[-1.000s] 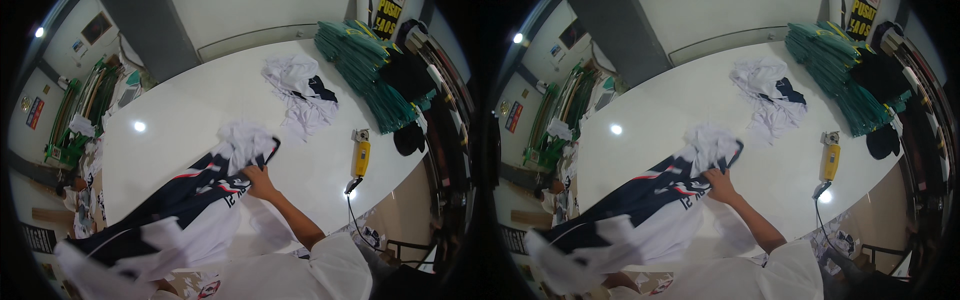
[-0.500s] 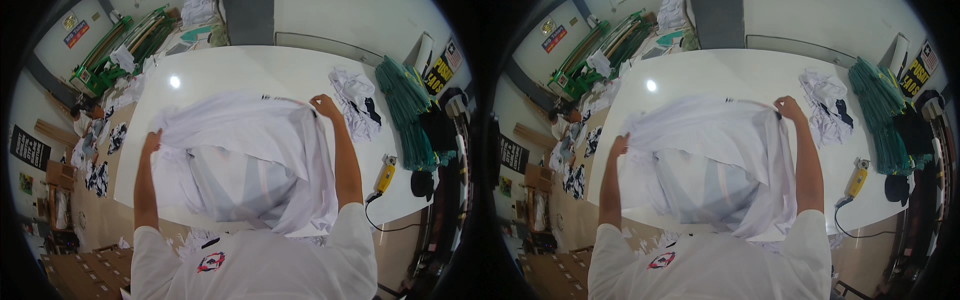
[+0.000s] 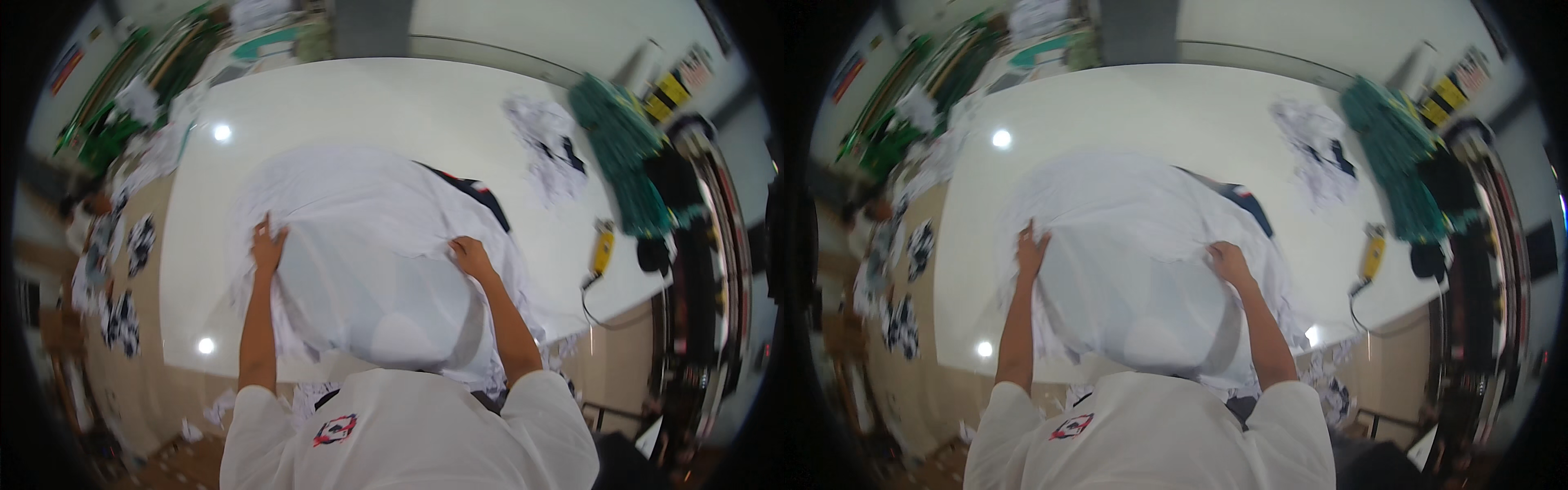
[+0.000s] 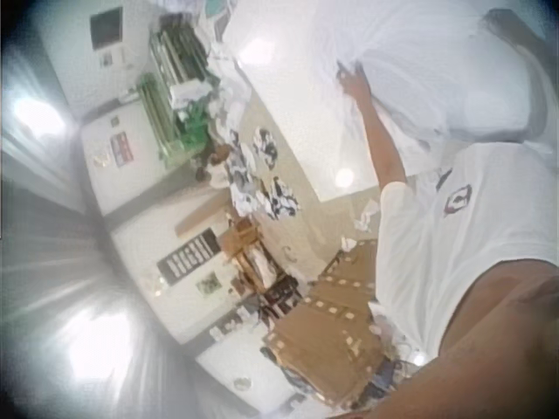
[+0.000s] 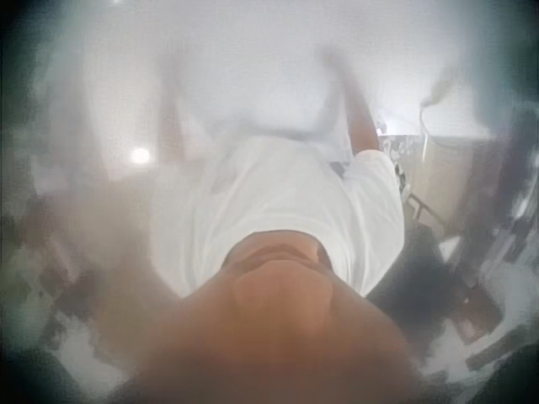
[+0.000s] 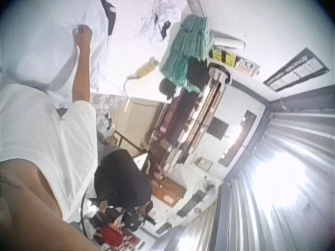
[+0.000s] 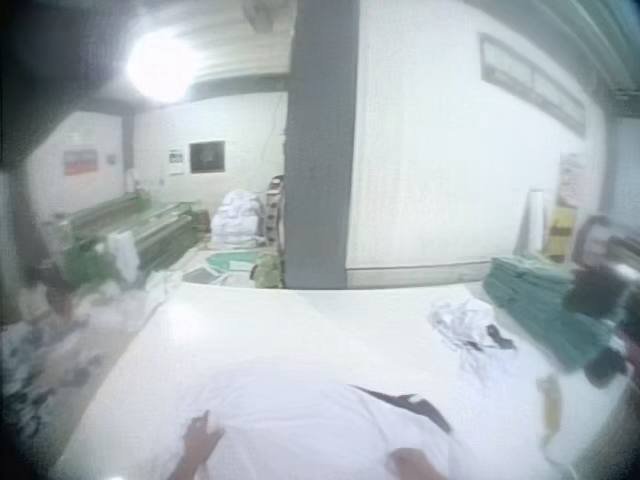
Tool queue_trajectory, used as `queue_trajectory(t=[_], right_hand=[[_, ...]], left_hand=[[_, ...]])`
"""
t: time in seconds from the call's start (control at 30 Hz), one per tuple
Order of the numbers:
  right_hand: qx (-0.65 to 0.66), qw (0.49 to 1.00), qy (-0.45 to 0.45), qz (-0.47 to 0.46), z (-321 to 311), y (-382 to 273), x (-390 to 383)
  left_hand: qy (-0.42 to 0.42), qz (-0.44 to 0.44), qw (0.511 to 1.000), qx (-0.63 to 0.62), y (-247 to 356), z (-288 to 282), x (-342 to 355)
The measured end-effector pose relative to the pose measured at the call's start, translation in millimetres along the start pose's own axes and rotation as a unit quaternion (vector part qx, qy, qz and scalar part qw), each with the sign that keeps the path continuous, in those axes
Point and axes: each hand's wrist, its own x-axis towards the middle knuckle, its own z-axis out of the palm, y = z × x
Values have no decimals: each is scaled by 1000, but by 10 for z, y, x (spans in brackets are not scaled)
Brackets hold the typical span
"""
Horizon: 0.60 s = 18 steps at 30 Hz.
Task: The person uses a handheld electric fabric cutter to cut along markings on multiple layers of white fabric and a jersey shirt, then stacks and flips the pieces.
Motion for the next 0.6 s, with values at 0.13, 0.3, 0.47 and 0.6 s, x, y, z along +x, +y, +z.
queue_trajectory(t=[0.13,0.3,0.47,0.6], right_hand=[[27,979,203,-17,-709,-110,-57],[97,991,81,49,-2026,-1821,-268],[-219,975,-16,-23,-3020,-2541,-517],[-293,922,242,79,-4024,-1802,-756]], left_hand=[[-31,98,990,95,250,34,205],[-82,114,982,123,670,-49,294],[150,62,958,-235,-322,-623,596],[27,158,979,-126,731,-2710,225]])
